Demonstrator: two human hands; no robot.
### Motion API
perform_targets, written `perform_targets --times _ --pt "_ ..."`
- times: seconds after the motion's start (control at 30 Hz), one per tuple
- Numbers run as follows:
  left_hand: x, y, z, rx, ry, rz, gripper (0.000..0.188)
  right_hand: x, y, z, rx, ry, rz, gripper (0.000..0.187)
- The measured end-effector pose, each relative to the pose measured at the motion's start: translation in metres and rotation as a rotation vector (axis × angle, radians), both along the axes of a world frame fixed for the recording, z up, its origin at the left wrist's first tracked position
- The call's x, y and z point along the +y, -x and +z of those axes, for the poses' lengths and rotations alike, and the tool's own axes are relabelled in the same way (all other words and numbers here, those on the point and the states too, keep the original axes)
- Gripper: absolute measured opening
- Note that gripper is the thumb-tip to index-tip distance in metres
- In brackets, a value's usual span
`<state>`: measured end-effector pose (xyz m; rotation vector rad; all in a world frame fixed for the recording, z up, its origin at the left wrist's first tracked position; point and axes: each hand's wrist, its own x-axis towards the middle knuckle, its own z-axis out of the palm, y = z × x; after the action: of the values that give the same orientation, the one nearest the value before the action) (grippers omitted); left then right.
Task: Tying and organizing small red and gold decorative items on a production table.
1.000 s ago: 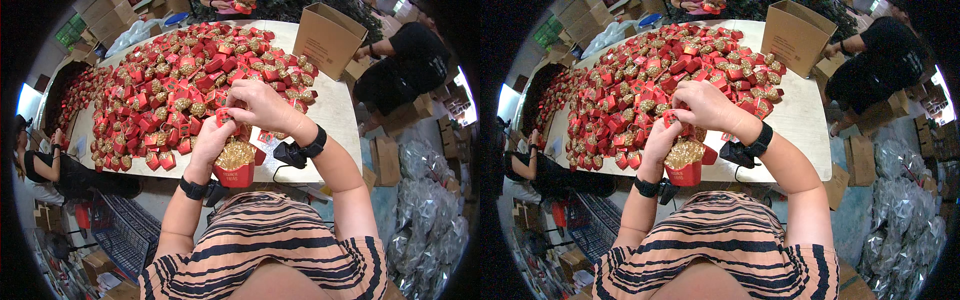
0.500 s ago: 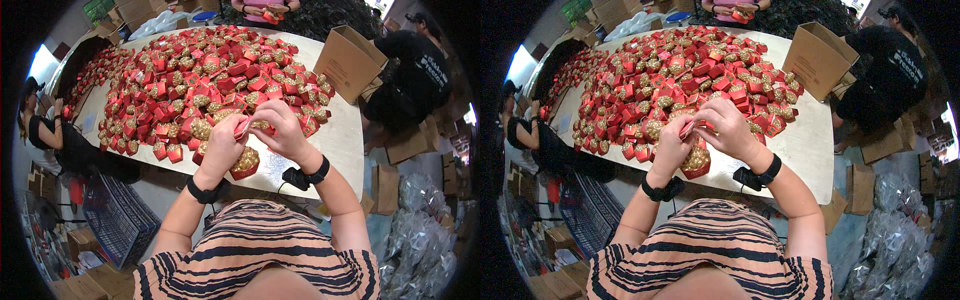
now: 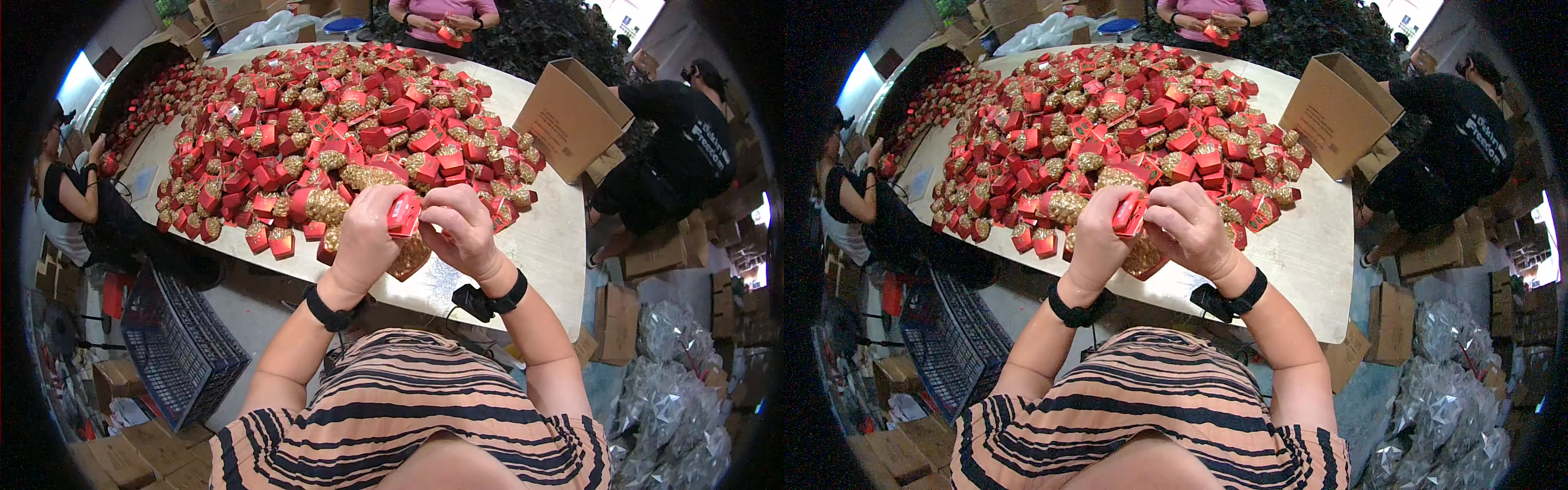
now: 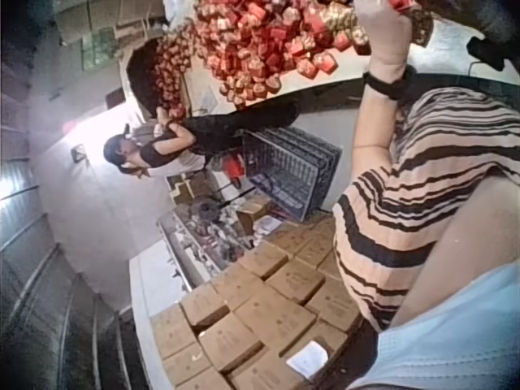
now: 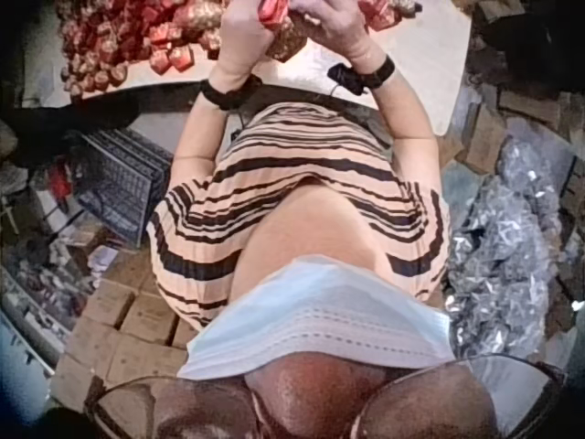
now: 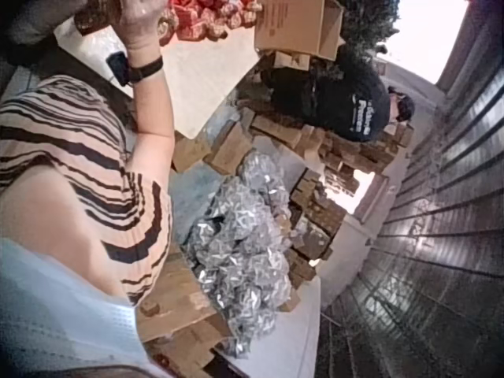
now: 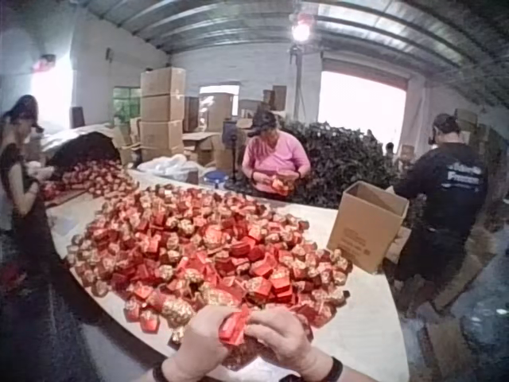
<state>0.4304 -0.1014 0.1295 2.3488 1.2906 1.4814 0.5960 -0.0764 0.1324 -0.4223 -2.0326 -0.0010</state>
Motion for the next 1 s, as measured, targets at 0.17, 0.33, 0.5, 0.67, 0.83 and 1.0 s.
perform_targets --times 0.17,0.33,0.5,0.67,0.83,1.0 --pt "-0.001 0.001 -0.009 -0.296 0.283 -0.081 0.036 -0.006 0.002 -0.004 -0.013 -0.027 -0.019 0.036" --pt "-0.005 0.001 -0.007 -0.302 0.331 -0.113 0.040 -0.009 0.000 -0.001 -0.056 0.046 -0.009 0.030" --pt "-0.003 0.002 -0.009 -0.350 0.397 -0.209 0.042 -0.010 0.000 0.015 -0.173 0.051 -0.050 0.024" --pt "0.001 0.004 -0.011 -0.390 0.485 -0.290 0.042 -0.008 0.000 0.020 -0.253 0.099 -0.064 0.020" --pt "-0.002 0.003 -0.007 -0.523 0.660 -0.420 0.059 0.013 -0.011 0.033 -0.100 0.759 0.086 0.019" --pt "-0.005 0.003 -0.006 -0.538 0.612 -0.421 0.077 0.017 -0.003 0.011 -0.070 0.870 0.234 0.013"
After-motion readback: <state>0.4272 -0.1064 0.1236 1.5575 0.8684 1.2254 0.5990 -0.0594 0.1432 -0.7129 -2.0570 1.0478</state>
